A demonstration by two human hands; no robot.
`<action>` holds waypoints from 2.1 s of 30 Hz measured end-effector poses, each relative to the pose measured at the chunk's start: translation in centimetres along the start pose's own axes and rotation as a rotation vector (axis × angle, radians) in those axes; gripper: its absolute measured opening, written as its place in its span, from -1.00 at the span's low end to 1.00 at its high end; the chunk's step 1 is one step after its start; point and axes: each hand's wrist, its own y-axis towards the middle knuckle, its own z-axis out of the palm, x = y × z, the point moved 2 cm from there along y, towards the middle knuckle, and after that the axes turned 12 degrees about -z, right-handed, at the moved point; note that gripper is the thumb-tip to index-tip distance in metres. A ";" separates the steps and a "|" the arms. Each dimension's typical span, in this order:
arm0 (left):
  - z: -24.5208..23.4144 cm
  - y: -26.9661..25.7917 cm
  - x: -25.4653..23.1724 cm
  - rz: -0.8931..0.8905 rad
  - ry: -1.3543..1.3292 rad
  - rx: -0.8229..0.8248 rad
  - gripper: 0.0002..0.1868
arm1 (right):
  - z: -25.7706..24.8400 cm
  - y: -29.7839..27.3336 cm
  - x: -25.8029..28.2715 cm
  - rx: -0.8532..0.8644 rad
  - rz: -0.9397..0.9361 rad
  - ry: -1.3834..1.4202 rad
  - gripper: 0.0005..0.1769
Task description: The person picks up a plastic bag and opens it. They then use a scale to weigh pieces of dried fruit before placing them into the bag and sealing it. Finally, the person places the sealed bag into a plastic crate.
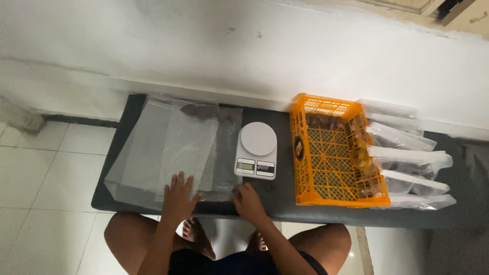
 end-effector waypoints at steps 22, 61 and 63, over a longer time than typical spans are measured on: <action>-3.9 18.0 -5.7 -0.162 0.215 0.010 -0.34 | -0.9 22.9 4.3 0.306 0.062 -0.276 -0.24; 1.3 -0.7 6.3 0.076 -0.070 -0.141 -0.12 | -1.4 -2.2 2.8 -0.132 -0.388 0.233 -0.64; 2.8 -1.1 8.3 0.173 -0.049 -0.135 -0.29 | -1.8 -2.7 2.9 -0.196 -0.424 0.176 -0.69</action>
